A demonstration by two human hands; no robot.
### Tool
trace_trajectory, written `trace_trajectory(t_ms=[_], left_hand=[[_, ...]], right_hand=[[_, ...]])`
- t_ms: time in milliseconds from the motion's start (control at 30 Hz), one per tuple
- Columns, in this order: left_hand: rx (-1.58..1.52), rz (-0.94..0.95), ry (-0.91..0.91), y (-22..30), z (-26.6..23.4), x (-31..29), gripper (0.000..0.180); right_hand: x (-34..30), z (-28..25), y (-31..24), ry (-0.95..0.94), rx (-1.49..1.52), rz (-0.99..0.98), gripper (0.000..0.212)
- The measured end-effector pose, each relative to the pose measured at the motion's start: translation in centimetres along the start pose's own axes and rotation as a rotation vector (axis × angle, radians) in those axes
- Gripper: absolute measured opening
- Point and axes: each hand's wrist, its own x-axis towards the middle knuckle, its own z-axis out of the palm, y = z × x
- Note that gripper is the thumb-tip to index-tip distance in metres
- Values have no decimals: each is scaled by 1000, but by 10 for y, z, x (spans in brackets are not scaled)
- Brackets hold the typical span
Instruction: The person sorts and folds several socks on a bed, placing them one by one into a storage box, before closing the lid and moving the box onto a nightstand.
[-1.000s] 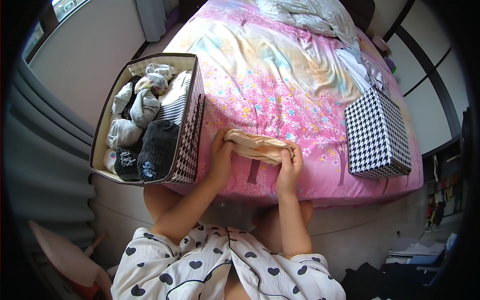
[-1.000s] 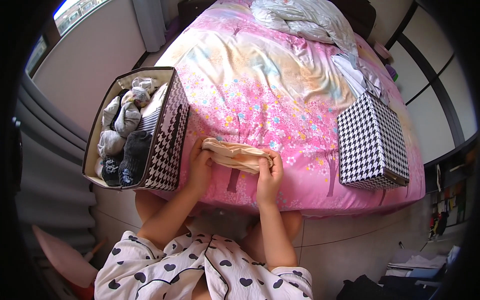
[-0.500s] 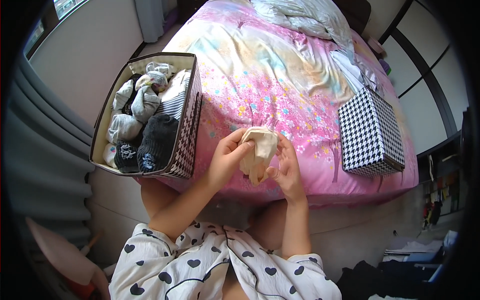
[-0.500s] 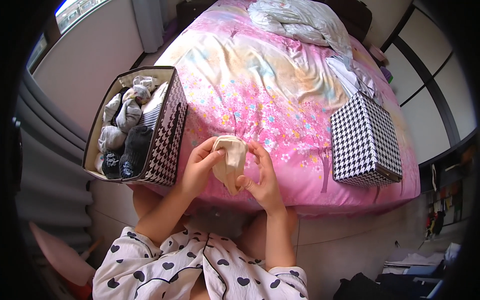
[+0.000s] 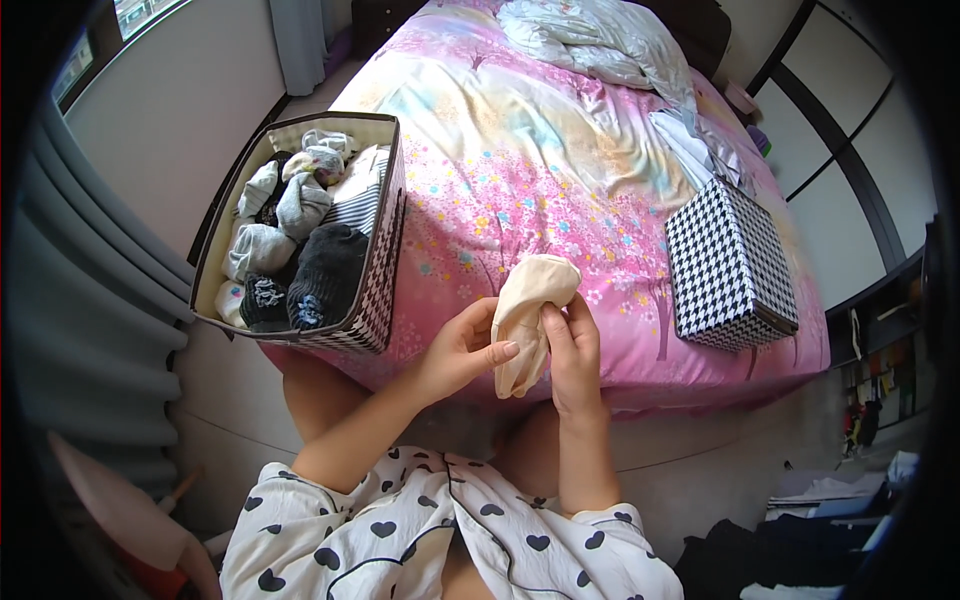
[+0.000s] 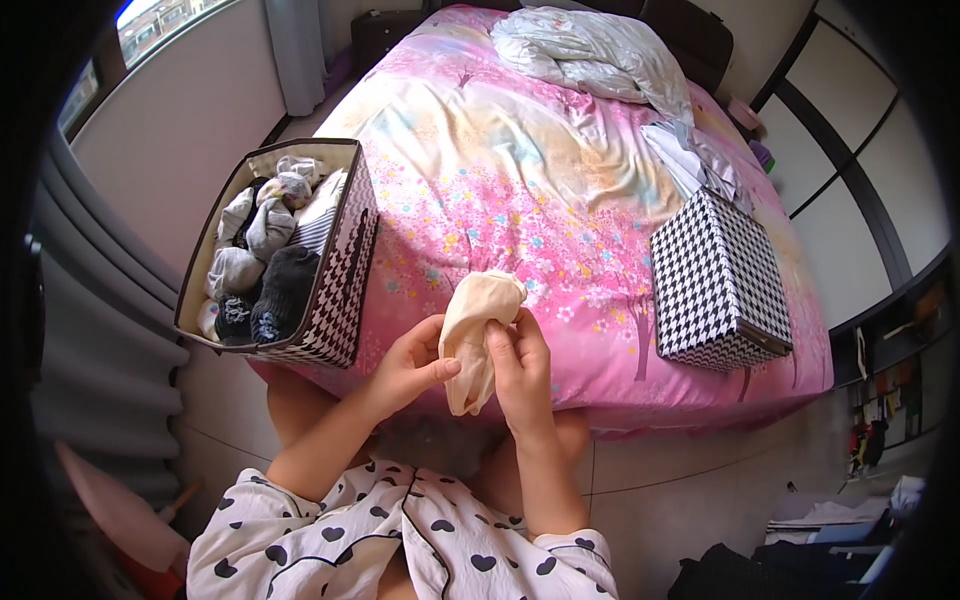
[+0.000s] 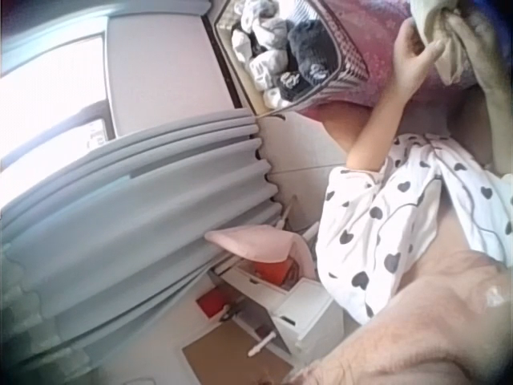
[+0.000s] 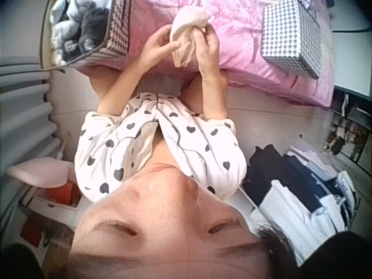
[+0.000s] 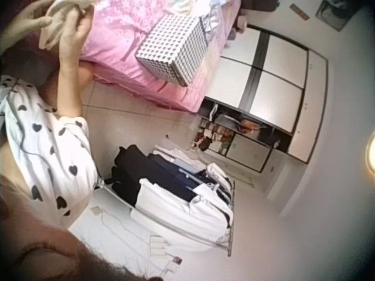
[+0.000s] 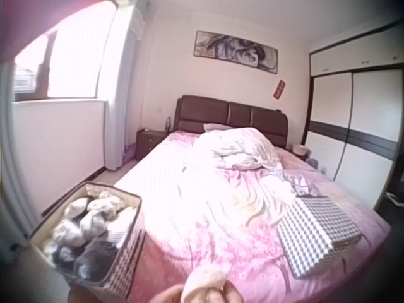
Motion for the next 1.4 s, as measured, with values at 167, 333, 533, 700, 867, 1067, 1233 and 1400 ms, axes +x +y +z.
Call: trace_trajectory(t_ms=[167,333,533,700,867,1067,1233,1400], left_hand=[[16,22,178,4,-1,1,29],[15,92,149,14,1,-8,32],[139,171,35,52,11,-26,26],[406,342,52,80,12,-51,29],[716,353,292,105,14,-87,20],[859,621,423,132,-25,-120,26],[1051,800,588,171,-75,-121,26],[992,623,649,191,-108,-105,34]], right_hand=[[-6,-1,1,-239,31,59,51],[-15,-14,1,-229,26,87,38],[-6,-21,-10,-412,476,352,45],[-16,3,-24,-547,254,226,73],[-24,49,-51,-548,84,284,79],[-9,100,-52,-810,105,81,78],[25,170,-49,-732,103,-68,29],[66,208,-36,-551,-428,-290,14]])
